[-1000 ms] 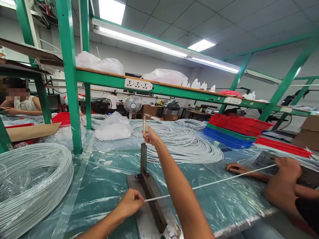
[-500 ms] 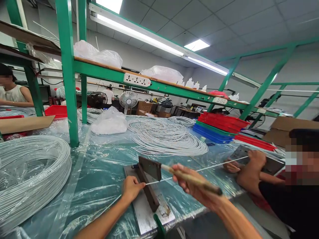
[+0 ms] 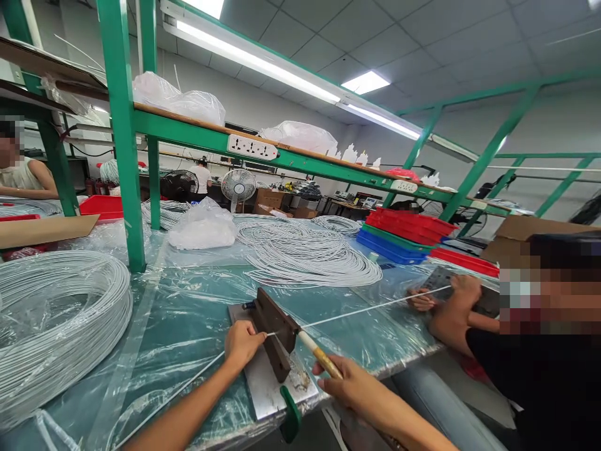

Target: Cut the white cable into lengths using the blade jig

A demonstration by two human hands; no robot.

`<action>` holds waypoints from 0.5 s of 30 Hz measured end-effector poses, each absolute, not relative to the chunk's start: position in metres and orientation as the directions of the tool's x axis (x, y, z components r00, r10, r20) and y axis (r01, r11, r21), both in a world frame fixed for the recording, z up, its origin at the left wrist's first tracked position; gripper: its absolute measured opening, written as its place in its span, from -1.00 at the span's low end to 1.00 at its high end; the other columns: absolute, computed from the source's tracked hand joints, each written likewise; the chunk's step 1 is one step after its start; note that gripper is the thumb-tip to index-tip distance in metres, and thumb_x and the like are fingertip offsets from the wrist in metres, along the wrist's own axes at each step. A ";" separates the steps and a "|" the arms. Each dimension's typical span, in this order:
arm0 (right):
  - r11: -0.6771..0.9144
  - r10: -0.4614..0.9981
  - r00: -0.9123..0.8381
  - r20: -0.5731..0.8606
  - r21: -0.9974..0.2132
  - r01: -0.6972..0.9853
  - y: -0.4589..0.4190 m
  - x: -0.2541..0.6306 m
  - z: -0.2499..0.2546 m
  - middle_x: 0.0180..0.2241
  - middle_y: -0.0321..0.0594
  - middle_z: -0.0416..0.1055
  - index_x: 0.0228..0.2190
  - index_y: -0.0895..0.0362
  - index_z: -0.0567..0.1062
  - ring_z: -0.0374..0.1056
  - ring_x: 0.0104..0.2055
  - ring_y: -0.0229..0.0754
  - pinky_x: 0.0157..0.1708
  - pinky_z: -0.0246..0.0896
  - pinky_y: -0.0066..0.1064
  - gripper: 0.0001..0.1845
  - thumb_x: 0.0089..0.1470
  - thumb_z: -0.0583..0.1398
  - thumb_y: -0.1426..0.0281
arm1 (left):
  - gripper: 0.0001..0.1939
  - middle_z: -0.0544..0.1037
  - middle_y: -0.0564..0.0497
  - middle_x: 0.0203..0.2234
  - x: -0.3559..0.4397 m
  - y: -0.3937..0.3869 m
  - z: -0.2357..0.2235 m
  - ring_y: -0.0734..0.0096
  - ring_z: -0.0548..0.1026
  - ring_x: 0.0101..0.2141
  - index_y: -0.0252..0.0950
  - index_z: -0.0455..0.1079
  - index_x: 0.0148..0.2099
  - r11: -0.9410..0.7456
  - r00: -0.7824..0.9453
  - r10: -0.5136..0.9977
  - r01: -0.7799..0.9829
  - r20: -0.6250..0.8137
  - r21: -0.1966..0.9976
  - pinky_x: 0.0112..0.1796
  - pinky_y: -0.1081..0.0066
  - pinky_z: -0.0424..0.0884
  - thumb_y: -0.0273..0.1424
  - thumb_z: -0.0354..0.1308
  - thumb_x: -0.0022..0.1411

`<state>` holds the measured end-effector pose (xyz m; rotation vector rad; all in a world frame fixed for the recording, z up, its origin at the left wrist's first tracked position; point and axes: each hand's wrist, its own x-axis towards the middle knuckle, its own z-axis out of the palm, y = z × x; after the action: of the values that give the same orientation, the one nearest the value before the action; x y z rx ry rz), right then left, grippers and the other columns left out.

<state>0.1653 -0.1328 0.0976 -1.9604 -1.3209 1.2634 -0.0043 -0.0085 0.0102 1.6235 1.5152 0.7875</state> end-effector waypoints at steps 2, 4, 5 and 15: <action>-0.372 0.924 0.108 -0.367 -0.796 0.478 -0.134 0.170 0.091 -0.70 -0.50 -0.03 -0.35 0.15 0.34 -0.16 -0.71 -0.44 -0.73 -0.26 -0.55 -0.58 -0.28 0.19 0.17 | -0.78 0.40 0.07 -0.62 -0.005 -0.010 0.011 0.38 0.38 -0.49 -0.26 0.25 -0.61 -0.004 0.103 0.993 0.519 -0.058 0.854 -0.51 0.45 0.04 -0.34 0.18 -0.03; -0.344 0.936 0.106 -0.335 -0.816 0.465 -0.136 0.176 0.085 -0.67 -0.48 -0.01 -0.32 0.15 0.35 -0.15 -0.69 -0.43 -0.70 -0.24 -0.54 -0.59 -0.25 0.18 0.18 | -0.79 0.40 0.07 -0.62 -0.005 -0.010 0.013 0.37 0.38 -0.49 -0.27 0.25 -0.61 -0.006 0.103 0.993 0.520 -0.056 0.854 -0.51 0.45 0.03 -0.35 0.18 -0.03; -0.332 0.941 0.109 -0.319 -0.820 0.467 -0.137 0.179 0.082 -0.67 -0.48 -0.01 -0.31 0.14 0.36 -0.15 -0.69 -0.42 -0.69 -0.24 -0.53 -0.60 -0.23 0.17 0.19 | -0.79 0.39 0.07 -0.62 -0.005 -0.011 0.013 0.37 0.37 -0.49 -0.27 0.25 -0.60 -0.008 0.104 0.993 0.519 -0.053 0.854 -0.51 0.45 0.03 -0.35 0.18 -0.03; -0.163 0.976 0.203 -0.075 -0.875 0.457 -0.156 0.162 -0.004 -0.50 -0.17 0.35 -0.39 0.06 0.51 0.33 -0.32 0.01 -0.36 0.28 -0.31 -0.58 -0.31 0.23 0.08 | -0.70 0.25 0.13 -0.69 -0.006 -0.010 0.004 0.45 0.27 -0.55 -0.28 0.14 -0.65 -0.009 0.112 0.993 0.397 -0.039 0.918 -0.51 0.45 0.00 -0.37 0.21 -0.05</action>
<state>0.1622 -0.1557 -0.0045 -1.7385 -1.3502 0.8869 -0.0060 -0.0099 0.0045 1.5427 1.4135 0.8876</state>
